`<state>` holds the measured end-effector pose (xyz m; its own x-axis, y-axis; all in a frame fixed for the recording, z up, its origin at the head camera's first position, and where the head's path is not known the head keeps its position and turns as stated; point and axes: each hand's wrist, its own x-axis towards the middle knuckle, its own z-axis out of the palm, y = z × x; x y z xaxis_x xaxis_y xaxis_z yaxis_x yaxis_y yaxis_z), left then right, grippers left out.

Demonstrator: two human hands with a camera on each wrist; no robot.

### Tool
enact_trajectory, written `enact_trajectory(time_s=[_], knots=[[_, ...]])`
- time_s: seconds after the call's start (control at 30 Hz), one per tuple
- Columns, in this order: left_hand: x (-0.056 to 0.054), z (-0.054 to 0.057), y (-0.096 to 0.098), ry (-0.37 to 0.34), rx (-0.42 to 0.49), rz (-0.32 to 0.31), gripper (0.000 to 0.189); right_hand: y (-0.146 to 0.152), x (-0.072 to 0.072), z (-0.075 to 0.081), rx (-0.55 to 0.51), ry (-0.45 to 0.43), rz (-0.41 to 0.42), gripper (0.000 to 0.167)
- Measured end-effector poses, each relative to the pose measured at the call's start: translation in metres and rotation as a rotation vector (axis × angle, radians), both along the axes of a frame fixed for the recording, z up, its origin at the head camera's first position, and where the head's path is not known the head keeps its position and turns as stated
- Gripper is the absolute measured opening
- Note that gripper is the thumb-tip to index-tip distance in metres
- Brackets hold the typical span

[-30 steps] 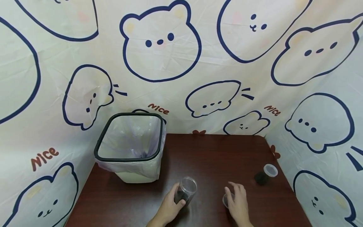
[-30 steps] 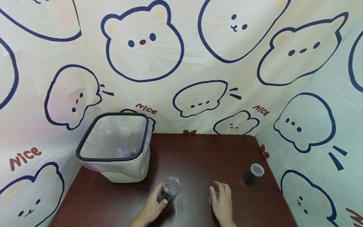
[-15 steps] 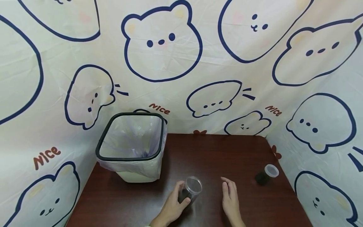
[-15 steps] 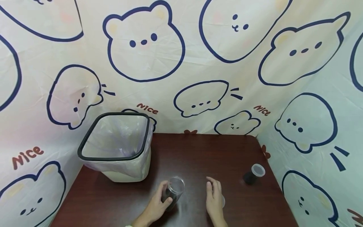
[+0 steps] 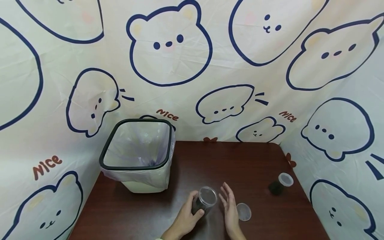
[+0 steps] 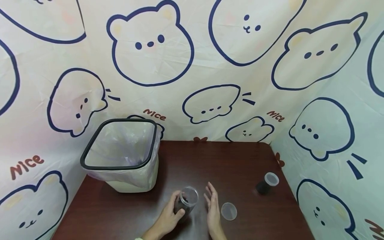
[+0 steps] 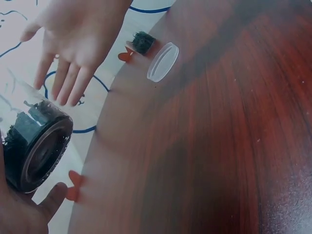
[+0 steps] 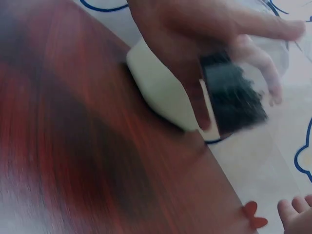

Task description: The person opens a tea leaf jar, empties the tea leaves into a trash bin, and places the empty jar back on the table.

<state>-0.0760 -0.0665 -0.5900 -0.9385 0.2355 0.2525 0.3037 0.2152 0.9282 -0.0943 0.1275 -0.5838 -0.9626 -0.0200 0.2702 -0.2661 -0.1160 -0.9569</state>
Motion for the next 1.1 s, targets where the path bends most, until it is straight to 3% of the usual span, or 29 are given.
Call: enact_trajectory(time_s=[0.17,0.47,0.7,0.8,1.1], knots=[[0.001,-0.002,0.006,0.011,-0.022,0.003,0.066,-0.01,0.002,0.002,-0.021,-0.085,0.049,0.059],[0.004,-0.004,0.012,0.017,-0.079,-0.003,0.069,-0.021,0.01,0.01,-0.105,-0.074,0.229,0.073],[0.005,-0.005,0.015,0.101,-0.095,0.027,0.079,-0.027,0.012,0.008,-0.187,0.073,0.353,0.07],[0.005,-0.005,0.015,0.132,-0.105,0.042,0.077,-0.028,0.011,0.009,-0.197,0.09,0.371,0.071],[0.006,-0.003,0.011,-0.024,-0.081,0.043,0.086,-0.025,0.009,0.011,-0.192,0.092,0.439,0.071]])
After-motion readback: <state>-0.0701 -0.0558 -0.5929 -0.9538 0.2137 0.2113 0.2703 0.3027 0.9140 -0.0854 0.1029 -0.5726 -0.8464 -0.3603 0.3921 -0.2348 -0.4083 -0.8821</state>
